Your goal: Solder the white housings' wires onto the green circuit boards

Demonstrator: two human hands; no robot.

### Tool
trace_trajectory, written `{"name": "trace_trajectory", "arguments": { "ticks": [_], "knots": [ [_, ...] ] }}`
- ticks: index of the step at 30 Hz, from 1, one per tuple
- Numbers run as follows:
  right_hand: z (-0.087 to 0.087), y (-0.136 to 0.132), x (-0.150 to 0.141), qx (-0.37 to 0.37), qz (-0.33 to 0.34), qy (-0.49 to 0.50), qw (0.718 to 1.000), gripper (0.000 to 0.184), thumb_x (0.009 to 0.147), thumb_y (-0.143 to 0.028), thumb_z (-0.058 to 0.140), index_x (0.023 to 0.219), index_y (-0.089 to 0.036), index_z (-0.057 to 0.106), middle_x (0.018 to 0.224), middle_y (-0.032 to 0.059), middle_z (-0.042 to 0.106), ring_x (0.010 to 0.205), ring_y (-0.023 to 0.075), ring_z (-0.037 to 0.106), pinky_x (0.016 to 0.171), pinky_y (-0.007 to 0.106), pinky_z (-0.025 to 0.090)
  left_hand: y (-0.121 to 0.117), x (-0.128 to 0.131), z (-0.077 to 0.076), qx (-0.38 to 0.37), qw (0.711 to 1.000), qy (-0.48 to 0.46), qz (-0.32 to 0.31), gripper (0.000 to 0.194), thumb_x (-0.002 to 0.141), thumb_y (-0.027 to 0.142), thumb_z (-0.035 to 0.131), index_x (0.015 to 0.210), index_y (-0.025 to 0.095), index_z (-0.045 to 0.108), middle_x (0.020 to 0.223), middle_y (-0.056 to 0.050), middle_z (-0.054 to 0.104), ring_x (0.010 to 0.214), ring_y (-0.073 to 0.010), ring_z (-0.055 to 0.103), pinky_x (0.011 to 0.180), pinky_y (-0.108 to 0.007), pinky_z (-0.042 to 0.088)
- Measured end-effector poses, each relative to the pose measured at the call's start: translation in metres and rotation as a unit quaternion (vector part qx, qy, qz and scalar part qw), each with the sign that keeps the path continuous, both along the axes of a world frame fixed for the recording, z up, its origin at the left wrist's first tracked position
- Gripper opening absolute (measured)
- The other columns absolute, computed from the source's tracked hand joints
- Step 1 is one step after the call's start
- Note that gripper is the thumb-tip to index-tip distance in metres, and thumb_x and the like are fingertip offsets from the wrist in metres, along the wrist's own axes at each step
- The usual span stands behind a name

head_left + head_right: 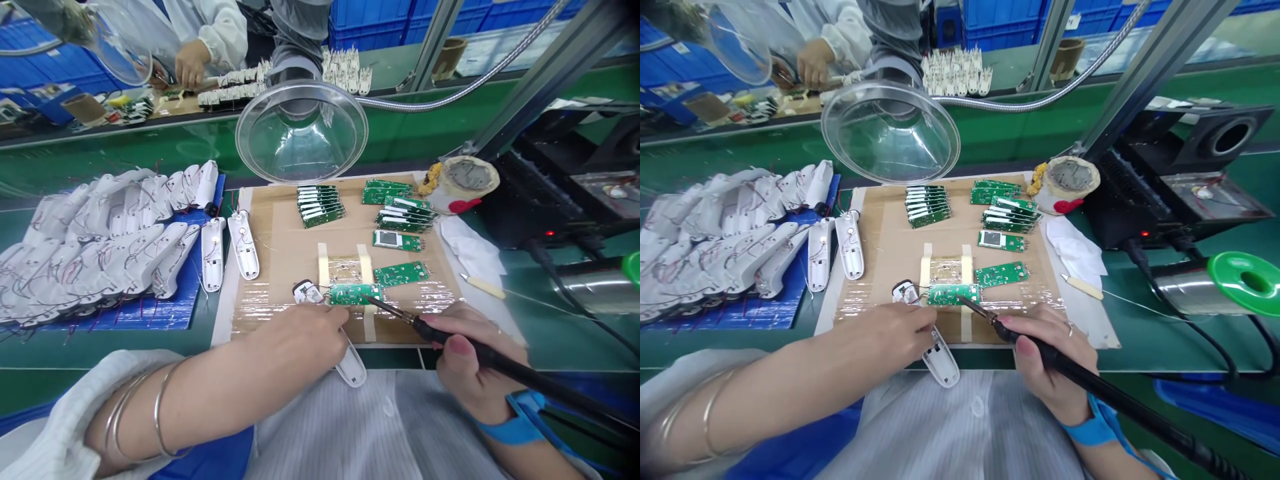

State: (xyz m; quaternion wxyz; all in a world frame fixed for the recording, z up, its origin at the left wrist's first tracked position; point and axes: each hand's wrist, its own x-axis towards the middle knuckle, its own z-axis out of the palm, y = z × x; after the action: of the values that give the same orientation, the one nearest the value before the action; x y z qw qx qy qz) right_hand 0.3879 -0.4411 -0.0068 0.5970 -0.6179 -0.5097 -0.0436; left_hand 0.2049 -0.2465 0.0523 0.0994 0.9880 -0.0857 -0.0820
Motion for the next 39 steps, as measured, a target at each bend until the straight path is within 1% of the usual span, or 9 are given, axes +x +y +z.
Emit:
{"name": "trace_trajectory", "arguments": {
  "ticks": [2, 5, 8, 10, 13, 16, 20, 23, 39],
  "knots": [
    [0.0, 0.0, 0.0, -0.001, -0.001, 0.003, 1.0, 0.019, 0.093, -0.022, 0.059, 0.103, -0.021, 0.074, 0.066, 0.0016, 0.062, 0.059, 0.014, 0.057, 0.05, 0.031, 0.041, 0.0, 0.002, 0.001, 0.009, 1.0, 0.013, -0.018, 0.016, 0.082, 0.003, 0.066, 0.078, 0.017, 0.06, 0.085, -0.003, 0.057, 0.064, -0.0147, 0.052, 0.058, -0.031, 0.039],
    [0.0, -0.001, 0.0, 0.004, -0.009, 0.005, 1.0, 0.019, 0.093, -0.022, 0.059, 0.102, -0.021, 0.075, 0.066, 0.0014, 0.062, 0.057, 0.0141, 0.056, 0.05, 0.031, 0.04, 0.005, 0.004, 0.014, -0.032, 0.998, 0.024, -0.039, 0.018, 0.085, 0.002, 0.062, 0.08, 0.019, 0.058, 0.086, -0.002, 0.059, 0.07, -0.0166, 0.056, 0.063, -0.032, 0.041],
    [0.0, -0.002, 0.0, 0.003, -0.011, 0.009, 1.0, 0.019, 0.092, -0.021, 0.059, 0.102, -0.022, 0.075, 0.068, 0.0023, 0.065, 0.057, 0.0148, 0.057, 0.05, 0.032, 0.041, 0.011, 0.005, 0.031, -0.091, 0.995, 0.034, -0.022, 0.017, 0.091, 0.003, 0.057, 0.086, 0.019, 0.057, 0.087, -0.001, 0.061, 0.079, -0.016, 0.059, 0.071, -0.03, 0.044],
    [0.001, -0.002, 0.0, -0.001, -0.01, 0.01, 1.0, 0.019, 0.09, -0.02, 0.059, 0.102, -0.023, 0.074, 0.069, 0.0028, 0.066, 0.057, 0.0154, 0.057, 0.049, 0.032, 0.042, 0.012, 0.005, 0.034, -0.102, 0.995, 0.006, -0.001, 0.015, 0.096, 0.005, 0.054, 0.088, 0.018, 0.058, 0.086, 0.0, 0.061, 0.077, -0.0147, 0.057, 0.072, -0.029, 0.043],
    [0.003, -0.001, 0.001, -0.014, -0.013, 0.011, 1.0, 0.02, 0.088, -0.019, 0.06, 0.1, -0.025, 0.074, 0.066, 0.0022, 0.065, 0.055, 0.0159, 0.056, 0.048, 0.032, 0.041, 0.006, 0.003, 0.02, -0.08, 0.988, -0.122, 0.051, 0.015, 0.1, 0.011, 0.048, 0.092, 0.015, 0.06, 0.086, -0.003, 0.063, 0.077, -0.0159, 0.055, 0.071, -0.03, 0.04],
    [0.003, 0.0, 0.002, -0.008, -0.01, 0.007, 1.0, 0.019, 0.086, -0.019, 0.061, 0.099, -0.023, 0.074, 0.066, 0.0023, 0.064, 0.055, 0.0158, 0.057, 0.048, 0.032, 0.042, -0.009, 0.004, -0.001, -0.08, 0.958, -0.232, 0.147, 0.012, 0.1, 0.015, 0.051, 0.095, 0.016, 0.062, 0.091, -0.004, 0.065, 0.087, -0.0179, 0.056, 0.076, -0.032, 0.04],
    [0.004, -0.001, 0.001, -0.014, -0.007, 0.005, 1.0, 0.021, 0.085, -0.015, 0.06, 0.098, -0.024, 0.074, 0.066, 0.0018, 0.065, 0.055, 0.0157, 0.058, 0.048, 0.032, 0.044, -0.033, 0.012, -0.018, -0.138, 0.908, -0.271, 0.289, 0.008, 0.096, 0.015, 0.057, 0.09, 0.017, 0.061, 0.102, -0.006, 0.062, 0.099, -0.0203, 0.054, 0.085, -0.037, 0.042],
    [0.006, -0.002, 0.0, -0.039, 0.003, 0.007, 0.999, 0.025, 0.085, -0.011, 0.058, 0.099, -0.025, 0.073, 0.068, 0.0013, 0.067, 0.055, 0.0149, 0.057, 0.047, 0.03, 0.043, -0.045, 0.017, -0.023, -0.158, 0.886, -0.266, 0.346, 0.008, 0.093, 0.014, 0.056, 0.086, 0.017, 0.06, 0.106, -0.007, 0.06, 0.102, -0.022, 0.054, 0.087, -0.041, 0.043],
    [0.018, 0.002, -0.002, -0.097, 0.026, -0.037, 0.994, 0.02, 0.091, -0.015, 0.056, 0.101, -0.025, 0.07, 0.071, -0.0014, 0.067, 0.061, 0.0115, 0.061, 0.053, 0.027, 0.047, -0.048, 0.021, -0.023, -0.167, 0.881, -0.247, 0.367, 0.007, 0.089, 0.012, 0.056, 0.084, 0.016, 0.058, 0.105, -0.007, 0.058, 0.101, -0.0225, 0.053, 0.087, -0.043, 0.043]
  ]
}}
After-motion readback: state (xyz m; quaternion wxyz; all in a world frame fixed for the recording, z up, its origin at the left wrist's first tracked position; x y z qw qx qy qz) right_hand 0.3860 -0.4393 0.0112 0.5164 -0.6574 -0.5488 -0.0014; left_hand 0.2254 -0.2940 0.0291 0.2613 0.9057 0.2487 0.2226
